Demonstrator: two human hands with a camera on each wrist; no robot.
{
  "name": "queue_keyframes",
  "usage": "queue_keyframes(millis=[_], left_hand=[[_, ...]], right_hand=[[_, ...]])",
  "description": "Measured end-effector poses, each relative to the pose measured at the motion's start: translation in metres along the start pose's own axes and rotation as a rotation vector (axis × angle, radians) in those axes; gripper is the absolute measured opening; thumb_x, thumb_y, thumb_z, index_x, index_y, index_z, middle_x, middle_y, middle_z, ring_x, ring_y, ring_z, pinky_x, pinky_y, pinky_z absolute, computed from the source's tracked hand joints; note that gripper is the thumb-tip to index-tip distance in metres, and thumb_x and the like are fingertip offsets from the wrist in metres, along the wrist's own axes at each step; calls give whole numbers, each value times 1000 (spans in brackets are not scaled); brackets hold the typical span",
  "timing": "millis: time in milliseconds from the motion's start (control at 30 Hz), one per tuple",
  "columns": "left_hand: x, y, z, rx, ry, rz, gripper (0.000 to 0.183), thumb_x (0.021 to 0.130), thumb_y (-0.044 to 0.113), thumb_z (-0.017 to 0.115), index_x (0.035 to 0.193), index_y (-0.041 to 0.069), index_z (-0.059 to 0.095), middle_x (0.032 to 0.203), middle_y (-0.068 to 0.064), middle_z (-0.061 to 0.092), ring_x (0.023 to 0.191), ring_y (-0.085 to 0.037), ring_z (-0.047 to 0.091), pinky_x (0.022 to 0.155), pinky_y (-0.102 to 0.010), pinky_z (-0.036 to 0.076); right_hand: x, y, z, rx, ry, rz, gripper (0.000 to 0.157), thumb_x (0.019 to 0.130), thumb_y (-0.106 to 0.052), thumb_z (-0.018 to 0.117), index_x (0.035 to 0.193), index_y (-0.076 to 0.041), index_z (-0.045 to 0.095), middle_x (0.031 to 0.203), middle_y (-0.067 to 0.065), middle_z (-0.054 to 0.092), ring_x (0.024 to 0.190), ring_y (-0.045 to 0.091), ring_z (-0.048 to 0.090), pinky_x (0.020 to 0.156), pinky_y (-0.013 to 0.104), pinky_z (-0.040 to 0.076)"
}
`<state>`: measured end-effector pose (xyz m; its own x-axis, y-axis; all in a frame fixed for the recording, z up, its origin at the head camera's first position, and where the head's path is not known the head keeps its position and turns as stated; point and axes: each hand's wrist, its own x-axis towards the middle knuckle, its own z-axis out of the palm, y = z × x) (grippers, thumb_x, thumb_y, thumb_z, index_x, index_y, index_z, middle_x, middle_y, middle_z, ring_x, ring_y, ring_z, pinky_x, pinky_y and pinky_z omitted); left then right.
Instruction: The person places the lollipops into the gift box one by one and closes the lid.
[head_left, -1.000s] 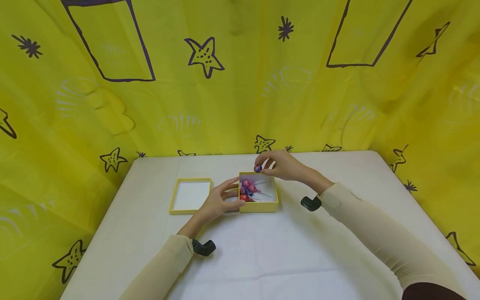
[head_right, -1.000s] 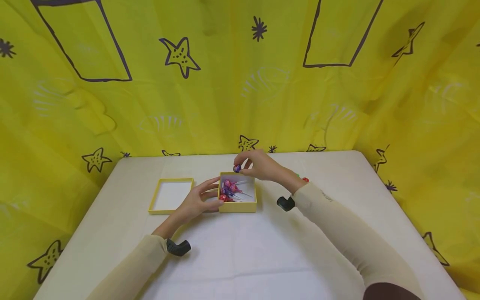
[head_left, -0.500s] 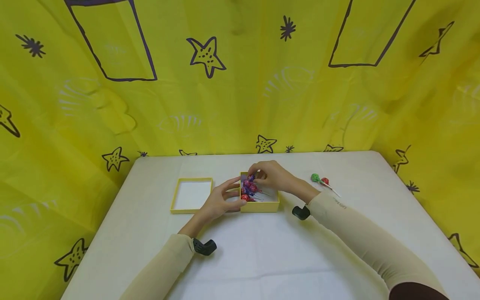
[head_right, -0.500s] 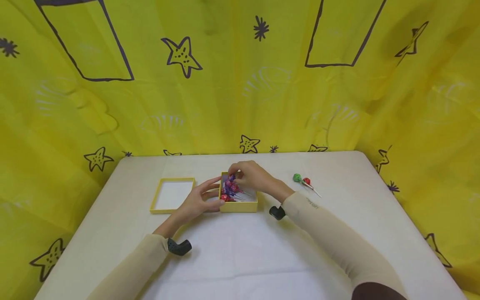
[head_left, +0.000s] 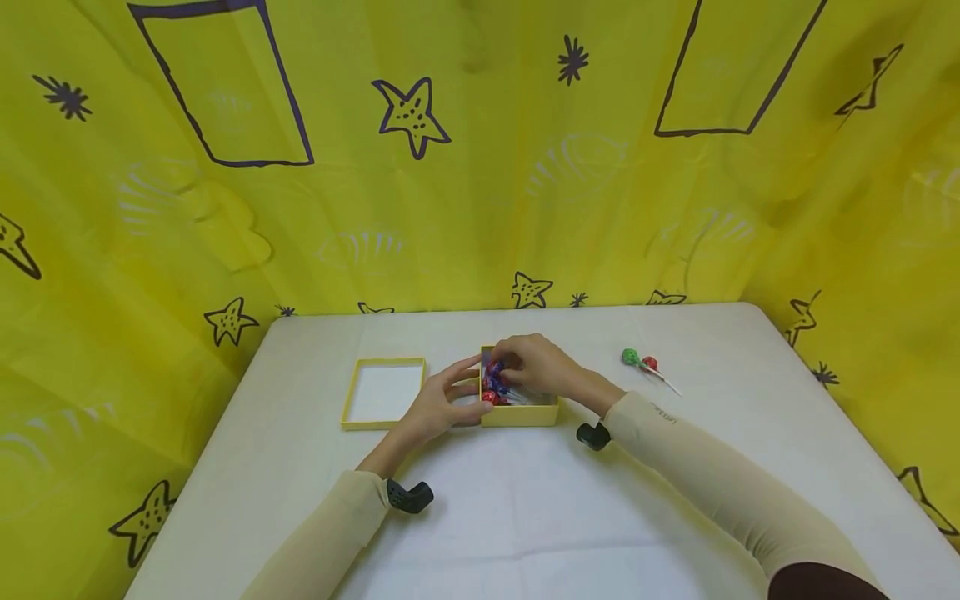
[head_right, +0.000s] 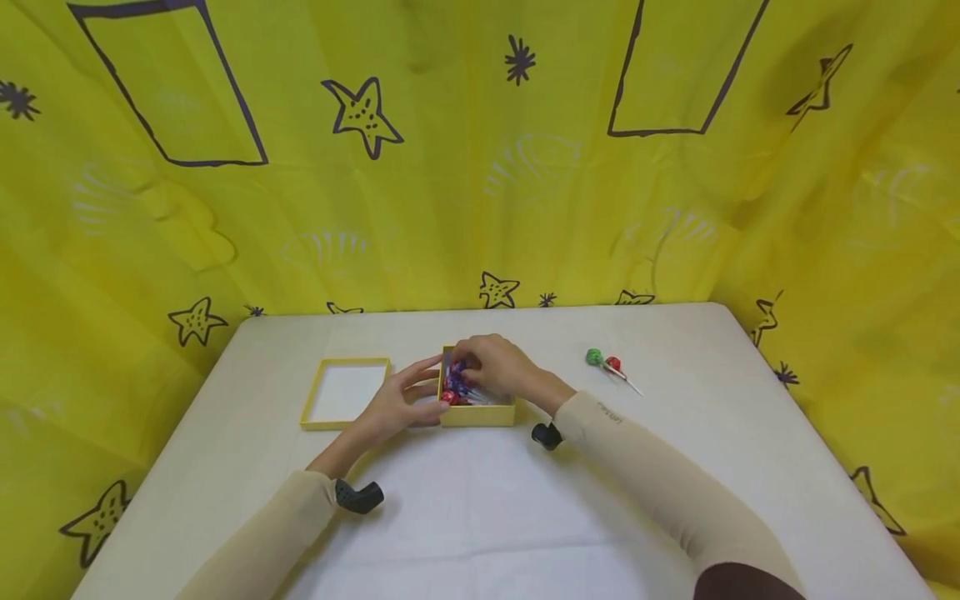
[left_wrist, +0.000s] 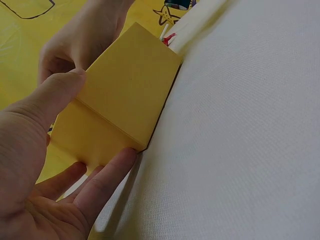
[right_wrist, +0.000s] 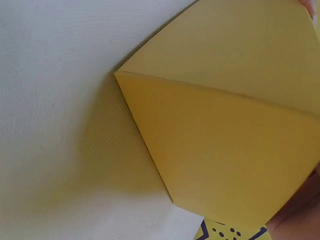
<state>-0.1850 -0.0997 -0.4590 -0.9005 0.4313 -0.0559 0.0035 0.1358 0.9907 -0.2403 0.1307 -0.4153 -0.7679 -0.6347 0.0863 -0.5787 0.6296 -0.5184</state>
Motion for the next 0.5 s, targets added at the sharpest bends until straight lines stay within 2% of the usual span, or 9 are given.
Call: queue_keyframes(millis=[367, 500], left_hand=[[0, -1, 0, -36, -4, -11, 80, 90, 11, 81, 158, 28, 41, 157, -17, 41, 138, -39, 49, 85, -44, 62], [0, 0, 0, -21, 6, -9, 80, 90, 12, 81, 158, 28, 42, 157, -16, 43, 138, -39, 50, 85, -43, 62]], right_hand=[[1, 0, 8, -9, 53, -13, 22, 94, -5, 74, 117, -7, 73, 111, 6, 74, 99, 18, 69, 91, 37, 58], [1, 1, 9, 1, 59, -29, 23, 93, -4, 74, 116, -6, 73, 111, 7, 74, 100, 18, 70, 92, 37, 58]])
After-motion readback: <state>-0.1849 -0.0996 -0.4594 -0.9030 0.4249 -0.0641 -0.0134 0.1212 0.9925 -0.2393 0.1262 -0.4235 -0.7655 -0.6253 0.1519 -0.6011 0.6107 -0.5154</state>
